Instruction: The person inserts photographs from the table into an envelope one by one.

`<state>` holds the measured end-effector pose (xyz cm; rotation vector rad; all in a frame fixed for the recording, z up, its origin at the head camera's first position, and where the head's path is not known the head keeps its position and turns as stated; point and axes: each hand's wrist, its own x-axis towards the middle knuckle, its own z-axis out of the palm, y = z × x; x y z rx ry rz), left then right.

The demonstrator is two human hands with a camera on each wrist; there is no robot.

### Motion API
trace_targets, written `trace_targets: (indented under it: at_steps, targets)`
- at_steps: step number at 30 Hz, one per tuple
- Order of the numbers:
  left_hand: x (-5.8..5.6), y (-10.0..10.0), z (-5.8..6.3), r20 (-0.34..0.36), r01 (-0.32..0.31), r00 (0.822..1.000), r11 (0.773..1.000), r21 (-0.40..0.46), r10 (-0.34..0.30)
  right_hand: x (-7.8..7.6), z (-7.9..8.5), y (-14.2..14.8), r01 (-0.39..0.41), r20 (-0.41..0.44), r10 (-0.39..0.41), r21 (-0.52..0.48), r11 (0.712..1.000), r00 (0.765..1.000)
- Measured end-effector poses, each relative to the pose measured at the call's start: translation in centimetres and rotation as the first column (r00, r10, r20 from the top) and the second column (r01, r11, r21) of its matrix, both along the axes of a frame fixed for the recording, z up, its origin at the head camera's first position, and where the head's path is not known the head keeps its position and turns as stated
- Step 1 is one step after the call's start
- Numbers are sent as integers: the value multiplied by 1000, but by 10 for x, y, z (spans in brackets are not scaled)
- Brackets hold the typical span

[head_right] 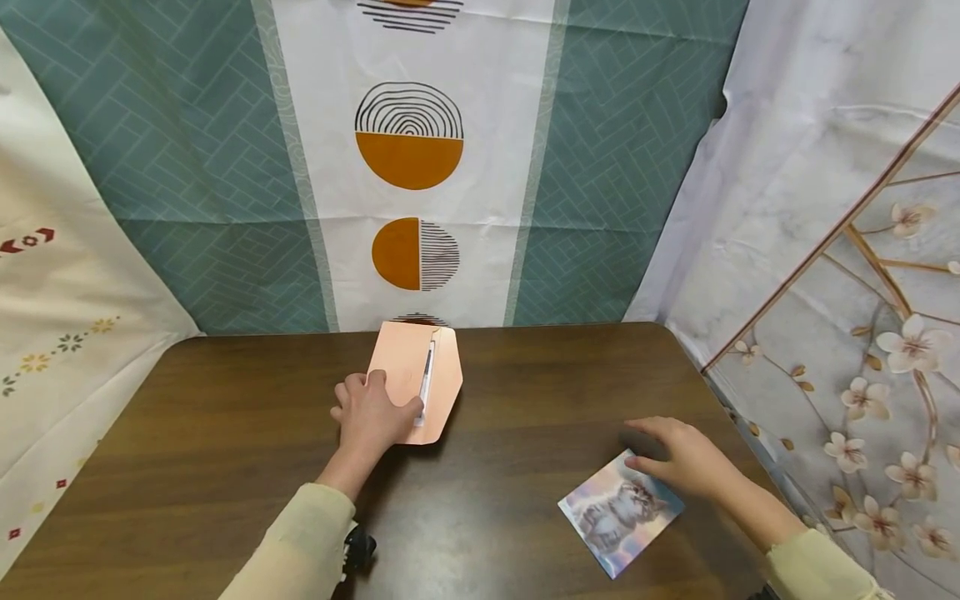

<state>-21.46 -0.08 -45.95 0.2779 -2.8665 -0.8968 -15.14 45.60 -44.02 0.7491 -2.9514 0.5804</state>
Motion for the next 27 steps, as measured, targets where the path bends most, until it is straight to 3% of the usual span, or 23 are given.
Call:
trace_targets:
  at_steps: [7, 15, 21, 27]
  targets:
    - [-1, 0, 1, -17, -1, 1000, 1000, -12, 0, 18, -20, 6, -27, -203, 43, 82, 996, 978]
    - [1, 1, 1, -2, 2, 1000, 999, -35, -2, 28, -41, 2, 3, -240, 25, 113, 994, 970]
    - [2, 3, 3, 3, 4, 1000, 999, -36, -4, 29, -46, -2, -23, -331, 56, 104, 994, 942]
    - [2, 4, 3, 7, 8, 1000, 999, -38, -7, 22, -47, -9, -58, -320, 84, 91, 994, 944]
